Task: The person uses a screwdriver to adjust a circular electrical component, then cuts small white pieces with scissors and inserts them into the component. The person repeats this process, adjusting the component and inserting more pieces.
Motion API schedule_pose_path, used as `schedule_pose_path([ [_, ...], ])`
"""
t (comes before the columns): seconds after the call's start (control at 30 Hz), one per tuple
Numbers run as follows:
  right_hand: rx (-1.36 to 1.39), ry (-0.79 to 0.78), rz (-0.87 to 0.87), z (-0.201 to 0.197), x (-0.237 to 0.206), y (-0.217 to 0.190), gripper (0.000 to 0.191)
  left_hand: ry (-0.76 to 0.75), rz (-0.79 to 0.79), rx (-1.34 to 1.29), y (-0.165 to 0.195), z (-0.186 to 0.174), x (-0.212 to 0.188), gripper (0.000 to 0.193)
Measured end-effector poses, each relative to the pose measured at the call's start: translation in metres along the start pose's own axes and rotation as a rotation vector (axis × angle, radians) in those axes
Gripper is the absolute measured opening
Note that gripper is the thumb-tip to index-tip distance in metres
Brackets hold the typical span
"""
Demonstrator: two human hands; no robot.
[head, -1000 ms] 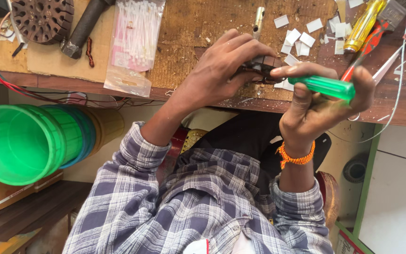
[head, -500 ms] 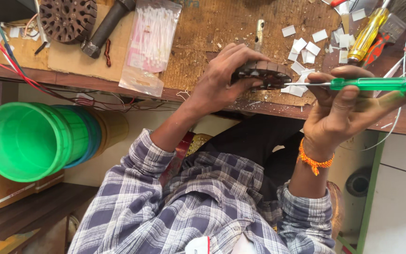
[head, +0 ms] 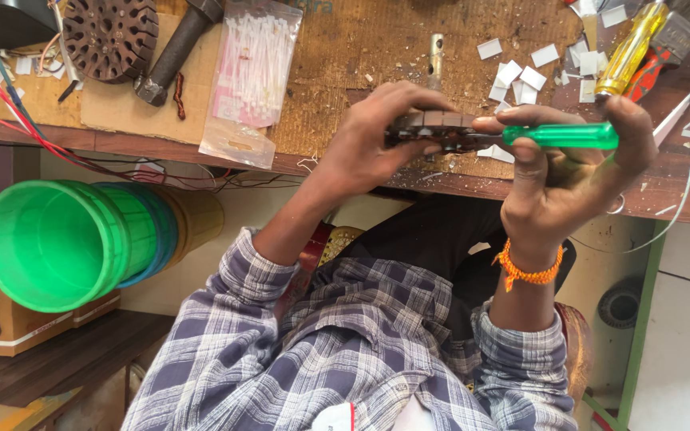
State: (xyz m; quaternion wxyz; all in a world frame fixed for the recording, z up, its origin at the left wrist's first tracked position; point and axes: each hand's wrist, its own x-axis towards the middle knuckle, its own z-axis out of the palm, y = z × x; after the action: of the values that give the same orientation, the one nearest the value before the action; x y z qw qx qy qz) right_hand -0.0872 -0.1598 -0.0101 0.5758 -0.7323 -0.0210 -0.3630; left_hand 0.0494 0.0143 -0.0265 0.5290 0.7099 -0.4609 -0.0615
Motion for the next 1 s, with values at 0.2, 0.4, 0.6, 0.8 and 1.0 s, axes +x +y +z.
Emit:
schedule_pose_path([
  [0.2, -0.164, 0.051, -0.063, 0.024, -0.009, -0.023, 0.042, -0.054, -0.039, 0.181, 0.019, 0.005, 0.011, 0.054],
  [0.4, -0.211, 0.198, -0.176, 0.062, -0.015, -0.026, 0.033, 0.072, -0.119, 0.215, 0.029, 0.013, 0.004, 0.044],
  [0.6, -0.541, 0.105, -0.161, 0.059, -0.018, -0.029, 0.031, 0.147, -0.072, 0.153, 0.021, 0.016, 0.007, 0.036],
  [0.8, -0.209, 0.005, 0.1, -0.033, 0.021, -0.026, 0.046, 0.099, -0.054, 0.15, 0.014, 0.017, 0.006, 0.034],
  [1.0, -0.605, -0.066, 0.487, -0.153, 0.063, 0.064, 0.041, 0.07, -0.022, 0.13, 0.01, 0.016, 0.005, 0.032],
])
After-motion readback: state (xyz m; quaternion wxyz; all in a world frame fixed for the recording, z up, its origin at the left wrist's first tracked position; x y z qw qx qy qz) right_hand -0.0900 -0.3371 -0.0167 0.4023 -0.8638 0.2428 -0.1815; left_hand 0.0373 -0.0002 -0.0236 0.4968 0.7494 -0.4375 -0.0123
